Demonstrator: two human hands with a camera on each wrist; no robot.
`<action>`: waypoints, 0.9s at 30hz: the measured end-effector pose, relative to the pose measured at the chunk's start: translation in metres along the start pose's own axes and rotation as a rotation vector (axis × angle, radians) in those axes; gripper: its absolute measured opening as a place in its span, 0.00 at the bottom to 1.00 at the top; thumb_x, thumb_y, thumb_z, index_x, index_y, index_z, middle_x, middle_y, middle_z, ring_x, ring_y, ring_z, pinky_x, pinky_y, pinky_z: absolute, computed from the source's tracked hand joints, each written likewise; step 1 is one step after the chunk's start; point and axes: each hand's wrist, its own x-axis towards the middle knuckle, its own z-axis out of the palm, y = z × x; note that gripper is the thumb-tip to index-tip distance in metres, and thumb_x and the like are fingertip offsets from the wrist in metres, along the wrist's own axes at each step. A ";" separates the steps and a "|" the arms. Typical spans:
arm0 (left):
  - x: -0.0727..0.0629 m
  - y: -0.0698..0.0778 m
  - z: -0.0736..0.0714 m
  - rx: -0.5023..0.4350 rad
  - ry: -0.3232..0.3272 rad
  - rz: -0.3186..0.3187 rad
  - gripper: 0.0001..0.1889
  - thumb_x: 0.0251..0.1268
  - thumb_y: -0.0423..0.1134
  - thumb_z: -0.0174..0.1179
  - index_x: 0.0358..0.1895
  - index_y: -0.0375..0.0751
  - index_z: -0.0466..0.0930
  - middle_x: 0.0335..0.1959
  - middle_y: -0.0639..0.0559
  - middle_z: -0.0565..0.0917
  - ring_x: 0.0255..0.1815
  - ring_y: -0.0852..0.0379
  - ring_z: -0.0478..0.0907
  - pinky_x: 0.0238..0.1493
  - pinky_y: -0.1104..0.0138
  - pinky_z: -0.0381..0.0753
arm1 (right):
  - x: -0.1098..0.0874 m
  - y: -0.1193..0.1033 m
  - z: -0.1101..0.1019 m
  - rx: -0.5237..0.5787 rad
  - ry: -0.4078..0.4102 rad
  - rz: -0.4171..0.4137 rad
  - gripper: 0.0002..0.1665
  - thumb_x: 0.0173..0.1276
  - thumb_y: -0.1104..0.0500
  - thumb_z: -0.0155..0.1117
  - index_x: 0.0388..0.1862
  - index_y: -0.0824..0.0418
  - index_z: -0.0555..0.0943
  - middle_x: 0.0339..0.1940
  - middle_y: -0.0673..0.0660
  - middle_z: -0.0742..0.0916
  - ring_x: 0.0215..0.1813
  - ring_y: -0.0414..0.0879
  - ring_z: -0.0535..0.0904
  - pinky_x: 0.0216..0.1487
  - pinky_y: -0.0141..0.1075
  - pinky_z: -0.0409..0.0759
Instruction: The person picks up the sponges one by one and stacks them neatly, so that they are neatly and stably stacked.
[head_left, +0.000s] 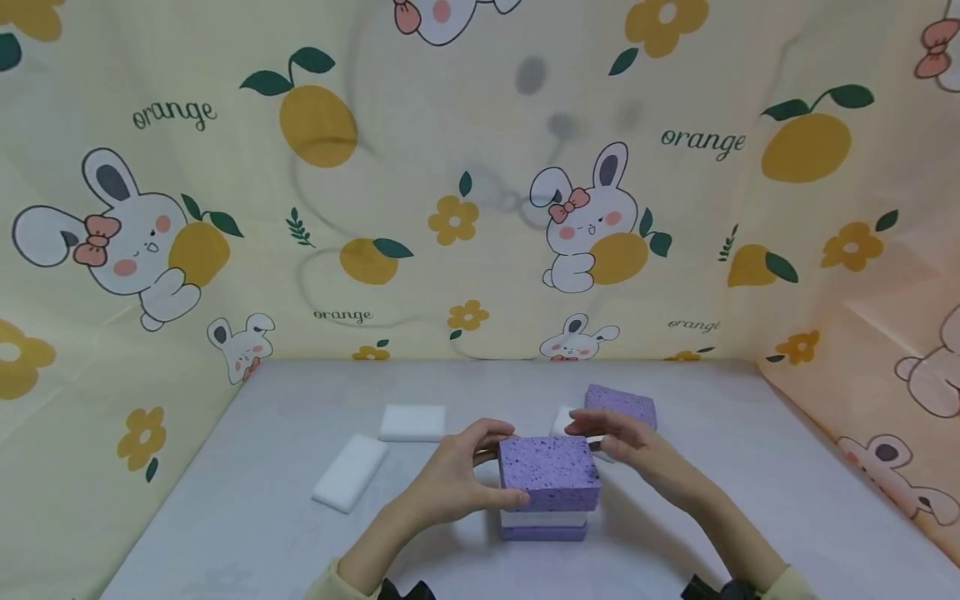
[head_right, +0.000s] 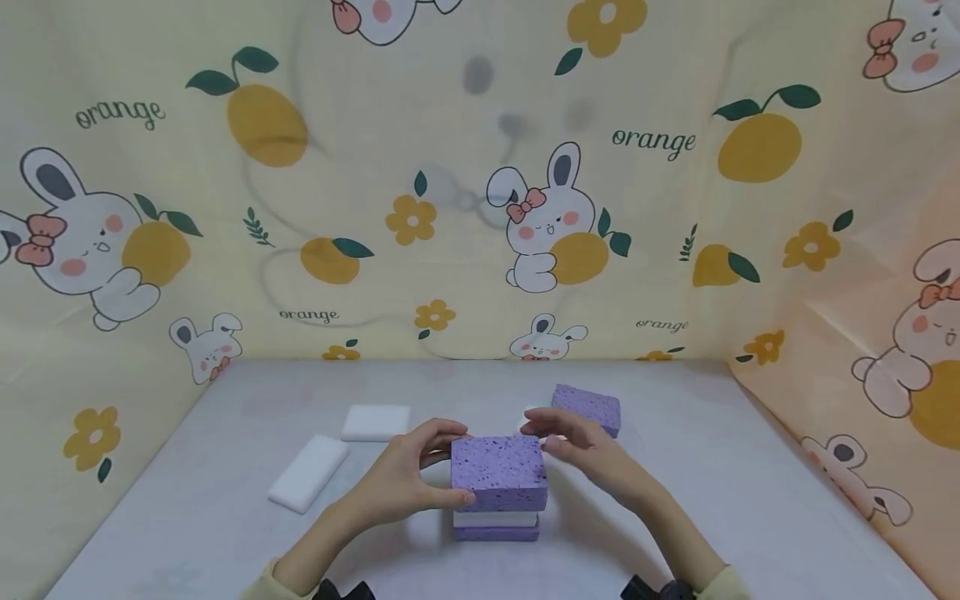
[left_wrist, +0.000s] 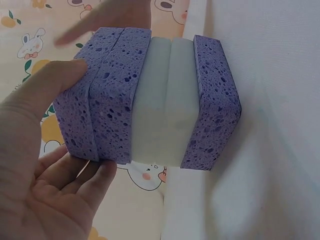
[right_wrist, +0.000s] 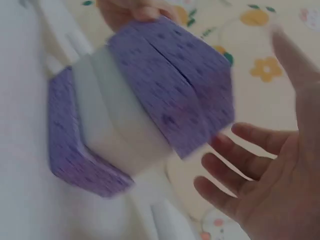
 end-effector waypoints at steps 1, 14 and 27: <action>0.000 0.000 0.000 0.000 0.000 -0.003 0.39 0.45 0.48 0.79 0.62 0.47 0.71 0.58 0.55 0.78 0.60 0.56 0.75 0.61 0.68 0.73 | 0.000 0.001 -0.004 -0.017 0.033 0.006 0.24 0.77 0.60 0.54 0.69 0.64 0.69 0.63 0.63 0.77 0.63 0.58 0.73 0.61 0.42 0.76; 0.000 0.001 0.000 -0.029 -0.005 -0.017 0.38 0.45 0.46 0.80 0.62 0.46 0.72 0.60 0.52 0.78 0.61 0.55 0.75 0.61 0.69 0.72 | 0.003 0.056 -0.040 -0.426 0.265 0.126 0.34 0.52 0.50 0.81 0.56 0.61 0.80 0.54 0.58 0.83 0.57 0.60 0.78 0.58 0.54 0.77; 0.000 0.001 0.000 -0.021 -0.009 -0.017 0.39 0.45 0.47 0.80 0.62 0.46 0.71 0.59 0.53 0.78 0.61 0.55 0.75 0.61 0.69 0.72 | 0.007 0.072 -0.050 -0.447 0.249 0.181 0.41 0.47 0.49 0.84 0.58 0.64 0.78 0.53 0.59 0.84 0.55 0.56 0.79 0.58 0.52 0.77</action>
